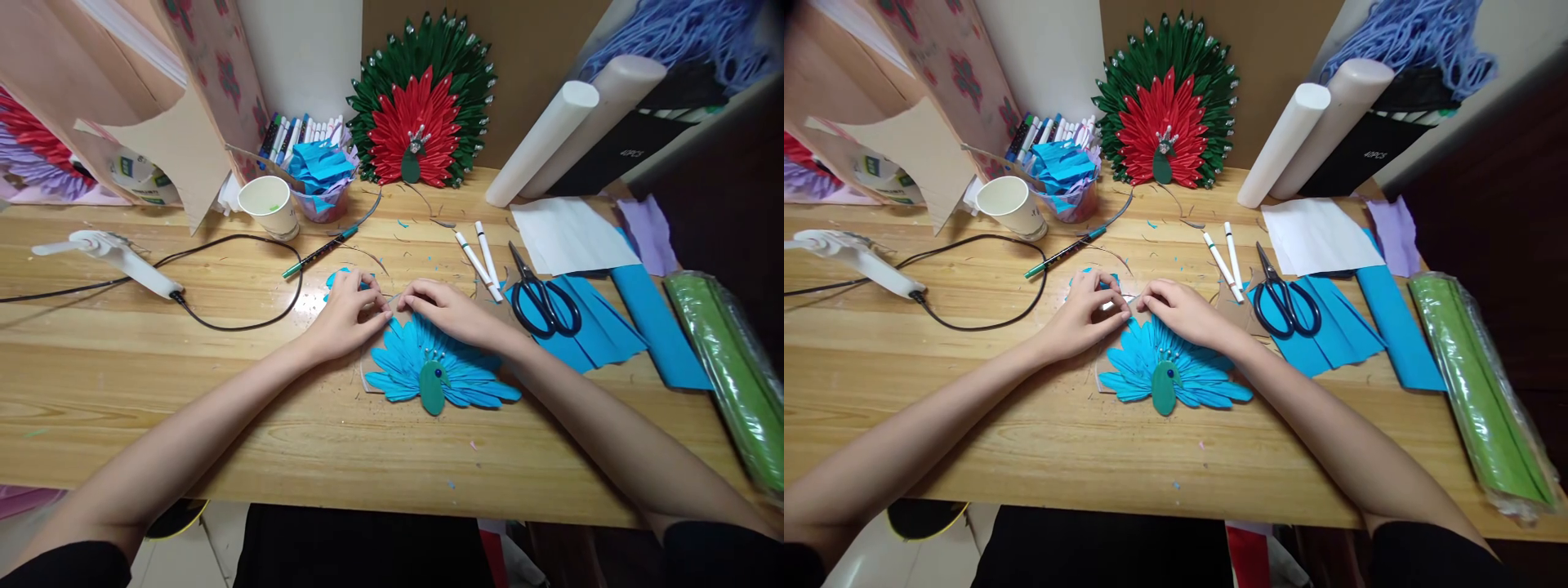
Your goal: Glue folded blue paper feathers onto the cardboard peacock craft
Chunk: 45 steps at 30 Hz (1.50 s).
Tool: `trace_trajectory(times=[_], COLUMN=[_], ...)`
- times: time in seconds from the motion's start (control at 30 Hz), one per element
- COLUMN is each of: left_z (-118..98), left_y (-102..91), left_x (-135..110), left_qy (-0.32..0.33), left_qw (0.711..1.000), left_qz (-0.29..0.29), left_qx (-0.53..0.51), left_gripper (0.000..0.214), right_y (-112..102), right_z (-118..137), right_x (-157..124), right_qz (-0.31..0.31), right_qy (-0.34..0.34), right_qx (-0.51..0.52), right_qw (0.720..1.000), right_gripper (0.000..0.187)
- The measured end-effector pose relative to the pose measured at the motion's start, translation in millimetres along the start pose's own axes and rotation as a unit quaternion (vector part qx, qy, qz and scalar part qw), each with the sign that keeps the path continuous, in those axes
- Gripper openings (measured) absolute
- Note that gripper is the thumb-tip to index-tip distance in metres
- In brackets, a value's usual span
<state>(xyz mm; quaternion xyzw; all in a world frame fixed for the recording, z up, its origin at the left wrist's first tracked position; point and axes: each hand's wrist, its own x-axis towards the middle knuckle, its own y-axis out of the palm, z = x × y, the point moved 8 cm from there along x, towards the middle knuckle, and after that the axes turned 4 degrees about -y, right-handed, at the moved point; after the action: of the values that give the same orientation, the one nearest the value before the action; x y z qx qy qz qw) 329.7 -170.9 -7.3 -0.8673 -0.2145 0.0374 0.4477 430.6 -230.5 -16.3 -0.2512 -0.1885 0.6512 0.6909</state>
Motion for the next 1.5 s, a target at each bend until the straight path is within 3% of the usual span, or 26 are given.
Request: trace_trajectory(times=[0.17,0.3,0.33,0.43,0.5,0.7,0.8,0.9,0.97,1.07,1.17,1.23,1.37,1.43,1.5], left_z=[2.0,-3.9,-7.7,-23.0,-26.2,-14.7,-13.4,-13.1,-12.4,-5.7,12.7,30.1,50.0,51.8,52.0], left_y=[0.8,-10.5,-13.0,-11.3,-6.8,3.5,3.4,-2.4,-11.0,-28.2,-43.9,-49.2,-46.7,-44.3,-43.1], left_x=[2.1,-4.8,-10.1,-33.2,-48.8,-65.7,-66.9,-68.3,-67.2,-59.4,-47.0,-39.8,-32.0,-32.1,-33.6], left_qy=[-0.004,-0.033,-0.037,-0.014,-0.010,-0.045,-0.045,-0.038,-0.031,-0.030,-0.060,-0.095,-0.093,-0.074,-0.059], left_qw=[1.000,0.999,0.998,0.997,0.996,0.996,0.996,0.995,0.995,0.998,0.997,0.992,0.992,0.994,0.995], left_qz=[0.010,0.008,0.016,0.071,0.090,0.074,0.077,0.084,0.076,0.029,-0.046,-0.085,-0.090,-0.079,-0.075], left_qx=[-0.013,-0.034,-0.040,-0.038,-0.017,-0.018,-0.030,-0.047,-0.053,-0.042,-0.020,-0.014,-0.012,0.004,0.011], left_gripper=[0.021,0.026,0.037,0.103,0.112,0.101,0.103,0.110,0.107,0.076,0.044,0.035,0.036,0.036,0.034], right_y=[-3.0,-29.2,-37.9,-55.7,-58.4,-49.0,-43.1,-54.8,-73.3,-111.0,-140.6,-150.2,-156.7,-147.8,-127.4], right_z=[-1.2,-17.6,-23.6,-42.4,-48.7,-39.1,-40.1,-44.5,-50.9,-65.2,-75.5,-78.4,-66.5,-50.0,-26.6], right_x=[1.5,-2.3,-5.6,-20.3,-29.6,-34.2,-31.7,-26.1,-21.6,-15.4,-9.6,-6.5,-13.8,-22.4,-28.4], right_qz=[-0.004,-0.034,-0.045,-0.053,-0.038,-0.006,0.031,0.027,0.000,-0.085,-0.167,-0.200,-0.296,-0.330,-0.319], right_qy=[-0.001,0.036,0.052,0.118,0.149,0.159,0.182,0.173,0.162,0.157,0.149,0.147,0.129,0.100,0.045], right_qx=[0.022,0.070,0.084,0.090,0.061,-0.004,0.046,0.114,0.140,0.112,0.057,0.023,-0.066,-0.105,-0.156], right_qw=[1.000,0.996,0.994,0.987,0.986,0.987,0.982,0.978,0.977,0.978,0.973,0.969,0.944,0.933,0.934], right_gripper=[0.020,0.022,0.022,0.022,0.022,0.015,0.019,0.025,0.028,0.028,0.023,0.019,0.020,0.023,0.023])
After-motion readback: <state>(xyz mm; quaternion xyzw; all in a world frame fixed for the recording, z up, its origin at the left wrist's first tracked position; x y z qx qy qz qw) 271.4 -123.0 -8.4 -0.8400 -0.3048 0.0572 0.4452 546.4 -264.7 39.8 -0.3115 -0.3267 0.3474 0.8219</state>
